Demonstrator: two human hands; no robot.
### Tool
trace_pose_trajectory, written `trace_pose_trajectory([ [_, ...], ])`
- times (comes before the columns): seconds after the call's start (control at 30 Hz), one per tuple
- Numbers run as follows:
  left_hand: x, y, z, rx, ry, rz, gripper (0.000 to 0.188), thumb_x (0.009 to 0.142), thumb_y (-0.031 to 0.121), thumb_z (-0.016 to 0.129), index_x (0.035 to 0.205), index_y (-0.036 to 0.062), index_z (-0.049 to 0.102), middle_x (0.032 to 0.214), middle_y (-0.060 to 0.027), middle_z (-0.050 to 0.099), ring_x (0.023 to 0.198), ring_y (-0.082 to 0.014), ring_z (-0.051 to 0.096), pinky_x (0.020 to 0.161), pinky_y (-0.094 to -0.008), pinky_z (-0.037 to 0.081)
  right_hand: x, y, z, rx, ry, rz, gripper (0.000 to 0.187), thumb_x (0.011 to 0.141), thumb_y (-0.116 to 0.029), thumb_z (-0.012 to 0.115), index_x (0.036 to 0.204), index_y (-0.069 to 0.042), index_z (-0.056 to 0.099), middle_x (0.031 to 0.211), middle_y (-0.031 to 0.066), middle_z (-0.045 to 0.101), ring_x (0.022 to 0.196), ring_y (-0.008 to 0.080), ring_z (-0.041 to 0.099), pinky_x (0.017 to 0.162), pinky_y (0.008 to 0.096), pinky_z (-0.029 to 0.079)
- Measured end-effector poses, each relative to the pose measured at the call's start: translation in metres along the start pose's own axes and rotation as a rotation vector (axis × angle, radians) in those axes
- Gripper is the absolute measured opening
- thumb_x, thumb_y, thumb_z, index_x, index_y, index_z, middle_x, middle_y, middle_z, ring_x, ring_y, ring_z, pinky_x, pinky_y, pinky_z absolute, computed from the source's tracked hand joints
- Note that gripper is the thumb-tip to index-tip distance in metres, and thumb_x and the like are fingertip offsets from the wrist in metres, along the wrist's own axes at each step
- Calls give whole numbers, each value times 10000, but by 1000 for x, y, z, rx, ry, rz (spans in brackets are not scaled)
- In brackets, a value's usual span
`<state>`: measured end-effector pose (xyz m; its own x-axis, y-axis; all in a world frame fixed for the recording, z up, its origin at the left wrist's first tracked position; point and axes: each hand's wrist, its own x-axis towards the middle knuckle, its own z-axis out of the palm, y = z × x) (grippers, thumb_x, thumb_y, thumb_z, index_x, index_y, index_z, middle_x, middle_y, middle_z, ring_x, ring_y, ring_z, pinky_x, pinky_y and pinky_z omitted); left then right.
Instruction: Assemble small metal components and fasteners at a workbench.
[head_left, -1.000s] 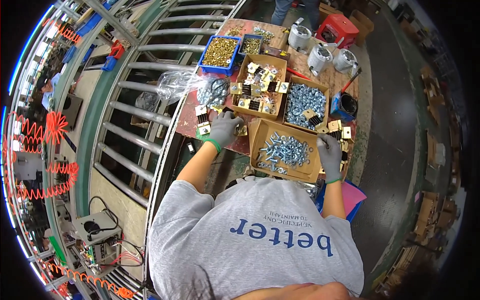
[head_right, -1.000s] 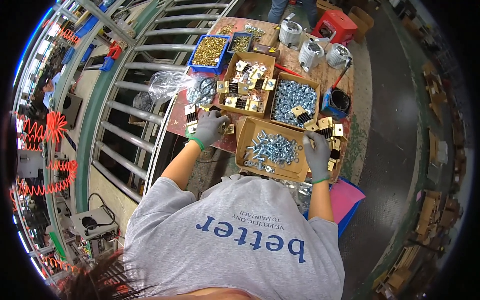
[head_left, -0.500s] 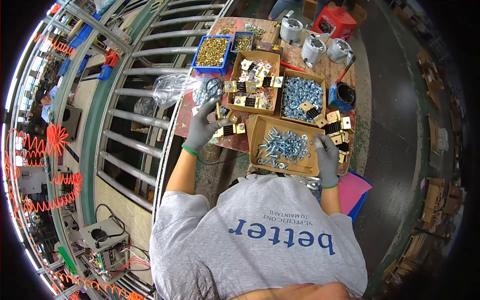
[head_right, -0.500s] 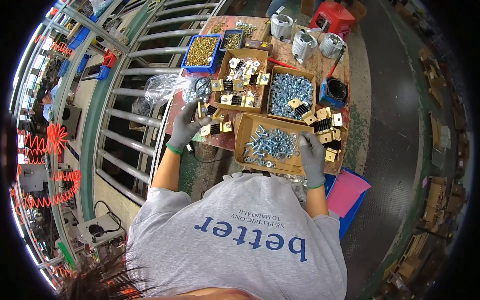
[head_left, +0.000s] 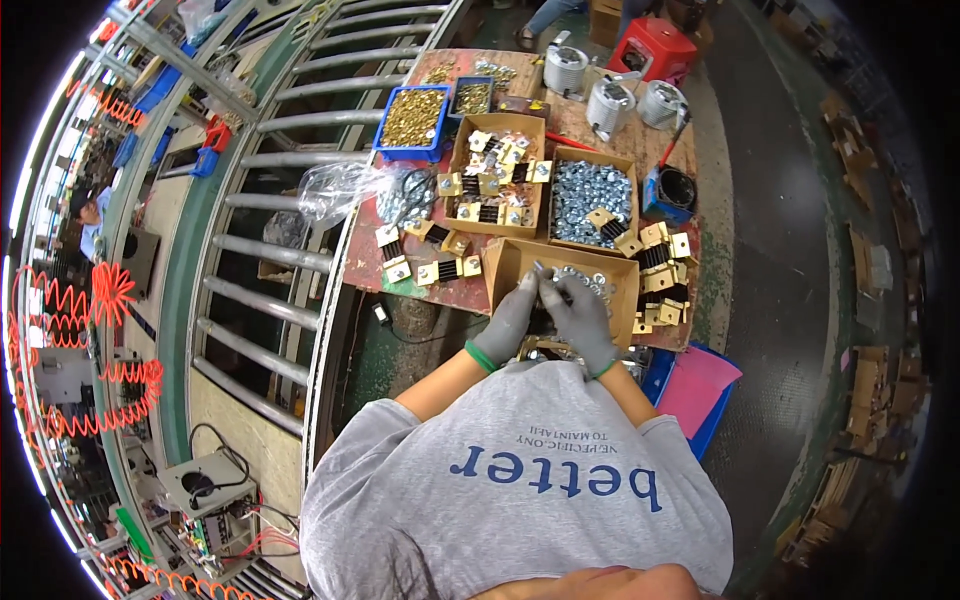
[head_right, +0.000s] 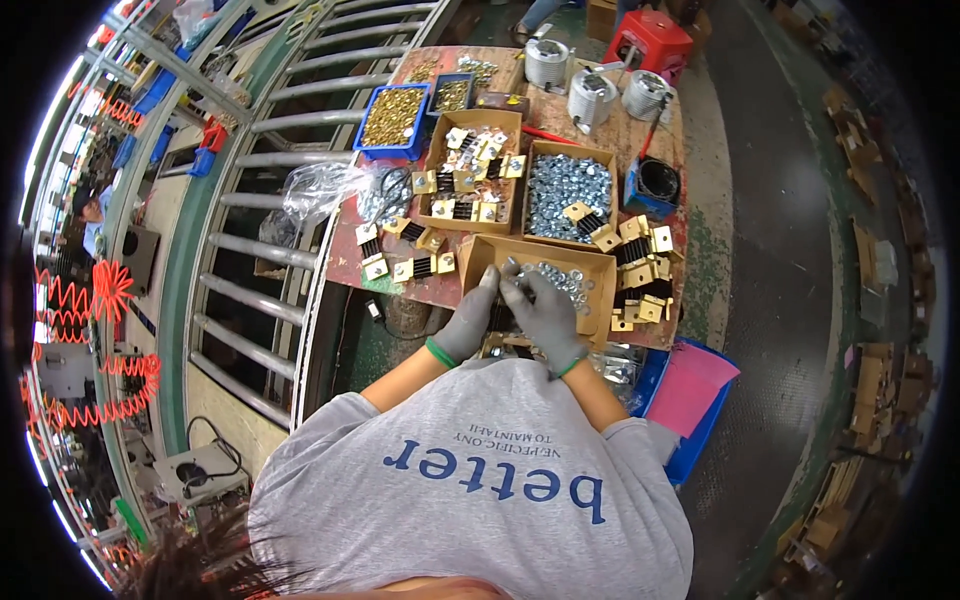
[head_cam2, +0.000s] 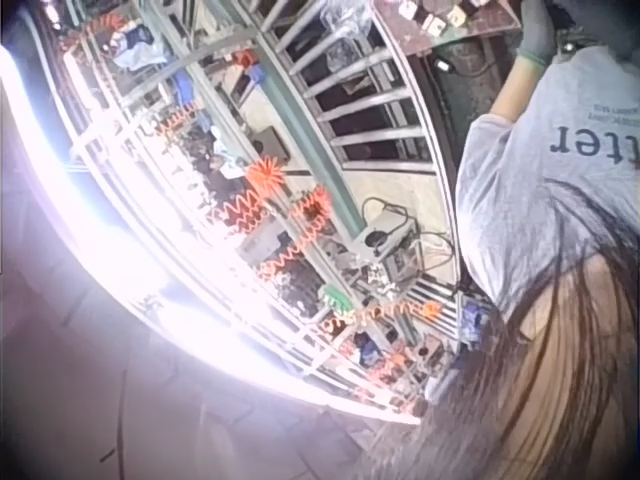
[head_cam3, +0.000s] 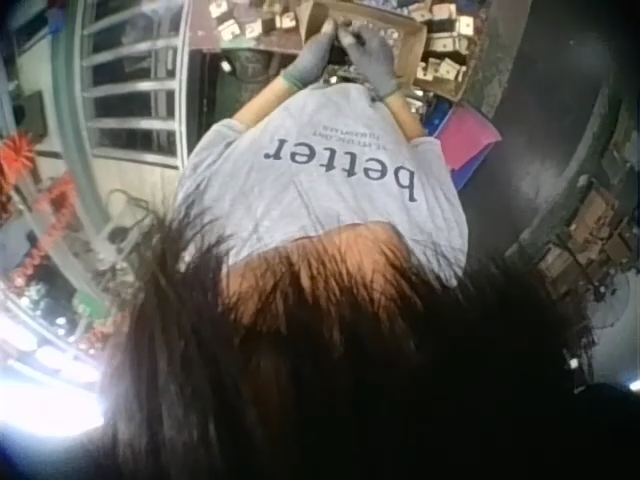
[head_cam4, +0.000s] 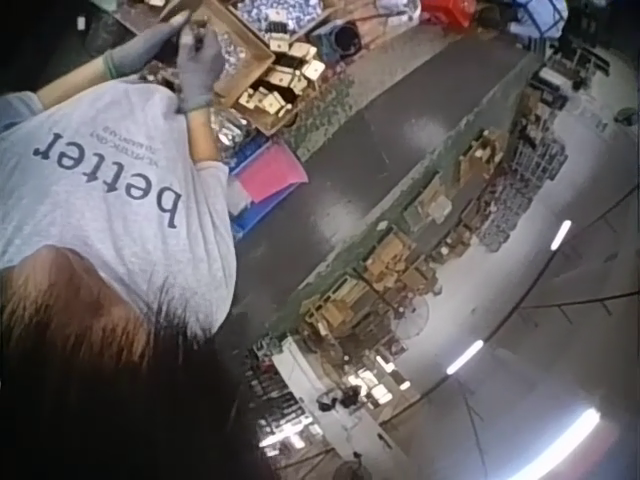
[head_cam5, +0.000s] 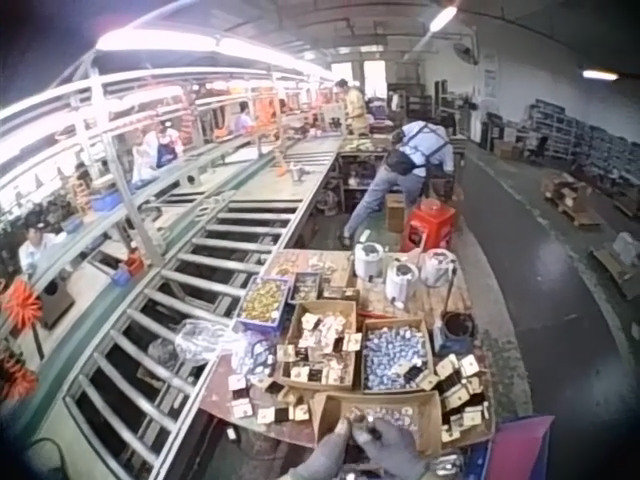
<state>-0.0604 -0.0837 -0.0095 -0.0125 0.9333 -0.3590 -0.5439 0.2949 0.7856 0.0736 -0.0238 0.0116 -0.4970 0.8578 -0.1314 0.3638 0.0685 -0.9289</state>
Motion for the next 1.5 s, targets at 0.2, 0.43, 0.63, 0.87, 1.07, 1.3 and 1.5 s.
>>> trace_pose_trajectory([
  [0.2, -7, -27, -9, 177, 141, -122, 588, 1053, 490, 282, 1350, 36, 508, 1141, -87, 625, 999, -157, 608, 861, -299, 510, -13, 39, 16, -307, 92, -247, 298, 938, -359, 544, 1031, -90, 634, 960, 143, 672, 846, 345, 658, 740, 441, 524],
  [0.43, -6, -19, 0, 269, 175, -19, 559, 1060, 457, 279, 1299, 23, 537, 1108, -92, 632, 969, -159, 625, 820, -293, 529, -11, 13, 5, -90, -25, 129, 172, 879, -240, 631, 980, -101, 631, 992, 120, 669, 956, 314, 639, 796, 409, 521],
  [0.63, -7, -18, 0, 642, 101, 58, 506, 1084, 371, 267, 1351, 12, 503, 1224, -87, 600, 1105, -171, 562, 962, -299, 446, -12, 21, 9, -190, 241, -511, 175, 920, -212, 595, 982, -48, 608, 841, 124, 631, 761, 329, 637, 742, 388, 520],
  [0.87, 6, -27, -5, 343, 123, 40, 518, 1082, 375, 263, 1350, -1, 496, 1269, -108, 579, 1165, -167, 535, 1000, -305, 429, -6, 30, 10, -208, 208, -318, 156, 889, -184, 633, 959, -45, 641, 911, 118, 668, 833, 311, 648, 746, 405, 514],
  [1.07, 12, -37, -14, 244, 93, 66, 567, 1072, 446, 248, 1309, 2, 510, 1150, -83, 619, 1048, -136, 592, 905, -294, 497, -6, 19, 8, -139, 209, -195, 134, 885, -183, 638, 929, -57, 645, 912, 127, 668, 862, 329, 642, 741, 423, 503],
  [1.3, 9, -22, -4, 202, 8, 75, 481, 1089, 306, 280, 1391, -43, 417, 1352, -112, 509, 1242, -149, 472, 1069, -289, 376, -14, 17, 2, -325, 210, -356, 163, 849, -214, 657, 950, -92, 619, 1001, 143, 644, 970, 339, 620, 810, 445, 491],
  [1.5, 6, -9, 15, 220, 132, -42, 471, 1088, 311, 291, 1380, -30, 434, 1290, -98, 544, 1196, -155, 500, 1045, -286, 396, -1, 40, 5, -96, 107, 57, 145, 858, -177, 635, 962, -77, 623, 991, 139, 645, 964, 340, 621, 833, 436, 493],
])
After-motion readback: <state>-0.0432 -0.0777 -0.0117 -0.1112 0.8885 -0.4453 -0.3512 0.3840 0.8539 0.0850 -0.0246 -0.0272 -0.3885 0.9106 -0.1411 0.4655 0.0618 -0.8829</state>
